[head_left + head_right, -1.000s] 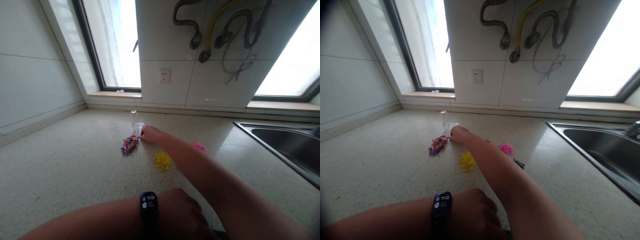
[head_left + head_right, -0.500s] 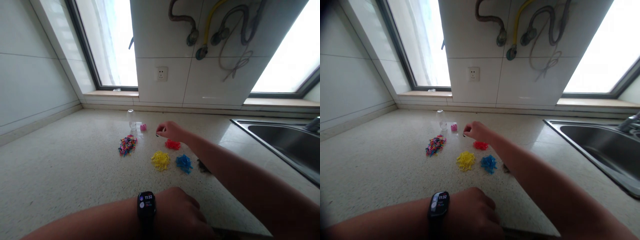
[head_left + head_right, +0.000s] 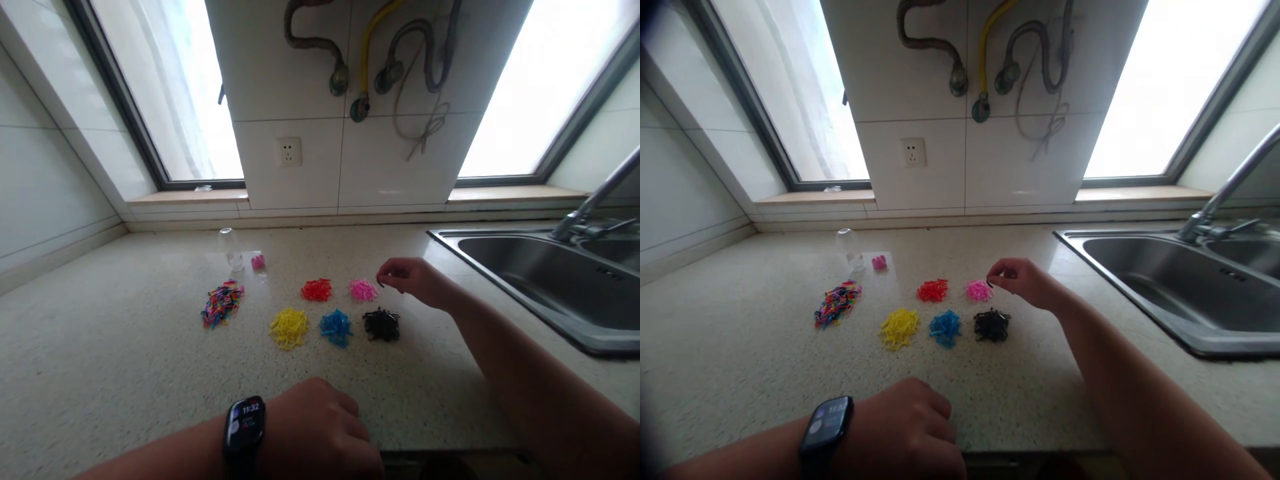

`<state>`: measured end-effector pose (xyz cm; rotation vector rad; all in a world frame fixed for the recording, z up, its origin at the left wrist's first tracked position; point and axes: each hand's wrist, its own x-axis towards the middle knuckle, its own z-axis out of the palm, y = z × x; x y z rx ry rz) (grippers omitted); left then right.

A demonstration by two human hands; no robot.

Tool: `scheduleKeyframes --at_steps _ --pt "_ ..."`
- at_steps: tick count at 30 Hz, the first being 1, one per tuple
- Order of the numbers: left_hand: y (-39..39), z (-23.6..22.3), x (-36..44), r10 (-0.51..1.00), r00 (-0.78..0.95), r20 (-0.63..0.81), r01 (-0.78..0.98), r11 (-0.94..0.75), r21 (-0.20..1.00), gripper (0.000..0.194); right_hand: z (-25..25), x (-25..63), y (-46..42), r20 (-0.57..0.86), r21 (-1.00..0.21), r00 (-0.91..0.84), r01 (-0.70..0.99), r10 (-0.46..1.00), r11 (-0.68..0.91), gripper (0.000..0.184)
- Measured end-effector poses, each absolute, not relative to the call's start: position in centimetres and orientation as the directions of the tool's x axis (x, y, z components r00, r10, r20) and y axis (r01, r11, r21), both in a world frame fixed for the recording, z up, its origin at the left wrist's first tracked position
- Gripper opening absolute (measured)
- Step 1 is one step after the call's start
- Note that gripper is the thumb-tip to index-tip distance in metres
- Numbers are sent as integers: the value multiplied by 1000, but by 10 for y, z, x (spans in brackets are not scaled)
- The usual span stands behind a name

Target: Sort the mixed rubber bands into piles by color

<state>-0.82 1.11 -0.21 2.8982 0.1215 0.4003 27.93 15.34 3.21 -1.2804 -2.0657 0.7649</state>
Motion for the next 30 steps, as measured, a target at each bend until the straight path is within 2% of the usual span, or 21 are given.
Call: scheduleKeyframes --at_steps 6,13,19,21,24,28,30 --pt "7 5 -5 161 954 253 86 -955 284 5 43 287 150 -36 -678 -540 631 841 377 23" --pt "6 10 -4 133 957 258 52 -953 299 1 46 299 148 -187 -706 -595 635 782 315 20" --pt "6 11 -5 118 956 270 32 -952 304 6 45 302 146 -307 -718 -643 640 701 272 20" --pt "5 11 -5 120 955 272 31 -950 310 7 44 303 146 -311 -718 -651 638 692 277 20" --pt "5 10 -5 119 955 271 27 -947 319 9 43 303 149 -230 -749 -615 607 754 266 19" --pt "5 9 -6 122 951 283 25 -946 324 9 35 299 157 -57 -777 -444 582 894 240 25" --pt "5 9 -6 124 950 287 26 -946 323 9 29 298 162 -20 -756 -366 614 930 226 28"
